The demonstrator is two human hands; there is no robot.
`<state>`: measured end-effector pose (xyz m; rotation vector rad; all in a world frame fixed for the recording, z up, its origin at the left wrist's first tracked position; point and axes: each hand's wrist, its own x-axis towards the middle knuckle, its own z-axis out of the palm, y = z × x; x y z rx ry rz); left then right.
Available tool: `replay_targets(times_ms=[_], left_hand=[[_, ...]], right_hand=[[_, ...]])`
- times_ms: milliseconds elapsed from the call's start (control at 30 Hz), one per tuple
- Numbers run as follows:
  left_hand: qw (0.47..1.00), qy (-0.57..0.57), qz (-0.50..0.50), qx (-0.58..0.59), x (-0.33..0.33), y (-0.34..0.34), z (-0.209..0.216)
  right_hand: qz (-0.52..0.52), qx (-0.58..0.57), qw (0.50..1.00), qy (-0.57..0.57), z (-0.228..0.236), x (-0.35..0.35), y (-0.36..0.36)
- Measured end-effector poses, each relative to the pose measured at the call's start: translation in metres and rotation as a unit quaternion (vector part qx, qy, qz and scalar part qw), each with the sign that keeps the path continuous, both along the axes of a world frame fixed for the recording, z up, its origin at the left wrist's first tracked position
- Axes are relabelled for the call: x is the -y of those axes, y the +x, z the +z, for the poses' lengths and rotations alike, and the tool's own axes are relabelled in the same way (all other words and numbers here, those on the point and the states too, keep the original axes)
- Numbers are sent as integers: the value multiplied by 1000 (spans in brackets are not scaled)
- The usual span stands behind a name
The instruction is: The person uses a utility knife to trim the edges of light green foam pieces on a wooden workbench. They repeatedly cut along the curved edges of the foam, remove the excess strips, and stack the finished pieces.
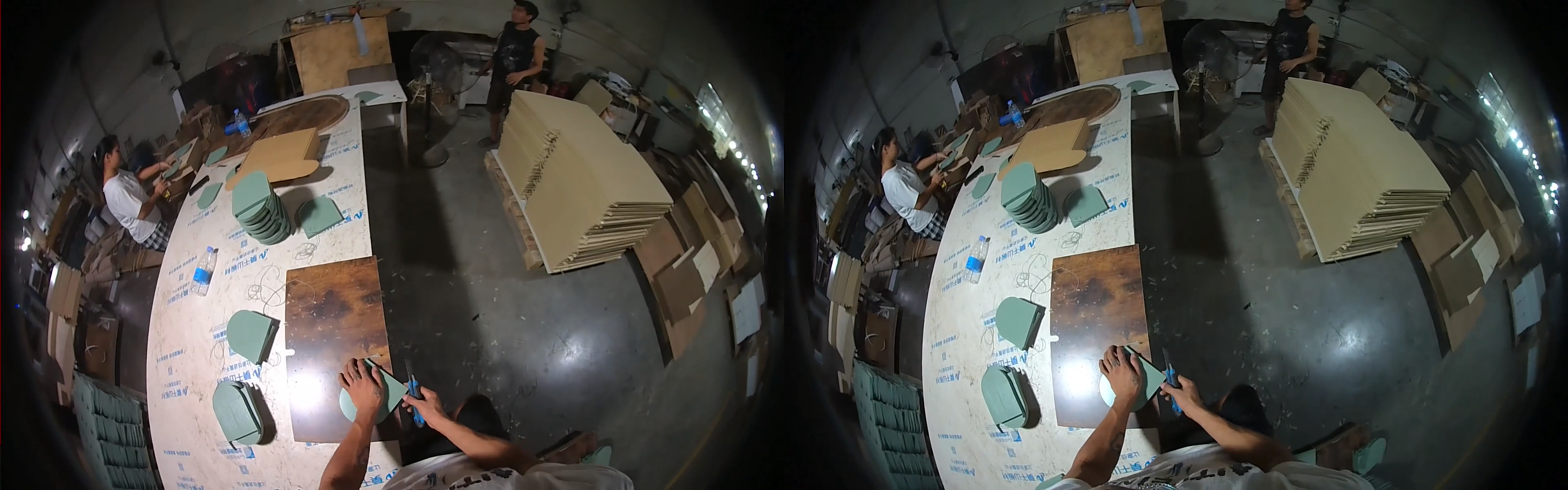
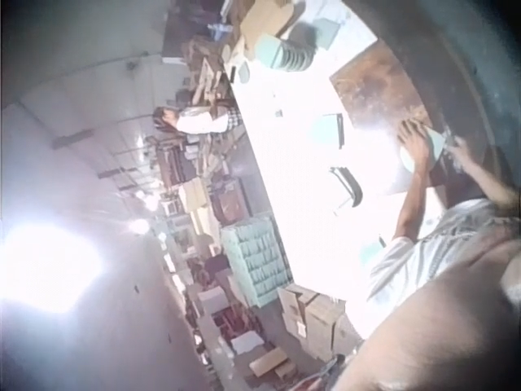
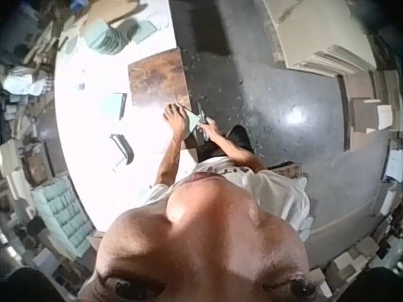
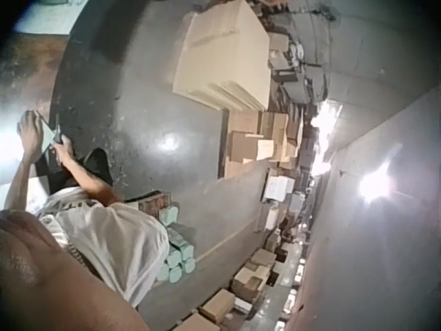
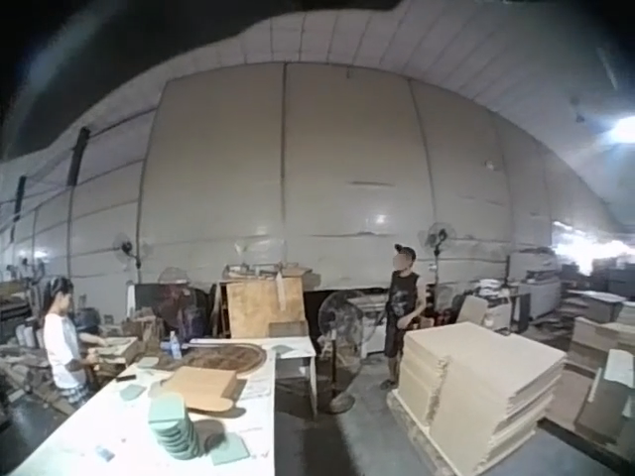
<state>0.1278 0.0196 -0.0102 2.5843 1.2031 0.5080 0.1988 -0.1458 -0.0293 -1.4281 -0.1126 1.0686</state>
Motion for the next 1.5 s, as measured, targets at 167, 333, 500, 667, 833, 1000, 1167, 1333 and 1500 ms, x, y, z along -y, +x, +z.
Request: replay_targets(times_ms=[167, 333, 500, 667, 833, 1000, 1167, 1333, 1500], left_hand=[[1000, 22, 3, -3, -1, -2, -3], [999, 33, -4, 14, 1, -1, -1], [1000, 30, 3, 5, 1, -1, 2], [1000, 16, 7, 2, -1, -2, 2], [1000, 8, 5, 5, 0, -1, 0], [1000, 12, 5, 2, 0, -1, 2], [1000, 5, 8, -3, 1, -1, 2], [1000, 15, 8, 3, -1, -2, -3], [999, 38, 7, 2, -2, -4, -8]], right_hand=[[29, 132, 990, -49, 4, -4, 0], [-8, 221, 972, -76, -5, -2, -14], [-6, 221, 971, -96, -17, 2, -19], [-1, 212, 971, -110, -8, 0, -15], [-78, 135, 986, -64, -4, -8, -10], [-92, -8, 995, -42, -2, -14, -4], [-98, -87, 990, -41, -8, -12, 0], [-111, -133, 985, -14, -8, -14, 3], [-121, -150, 981, -27, -4, -16, 2]])
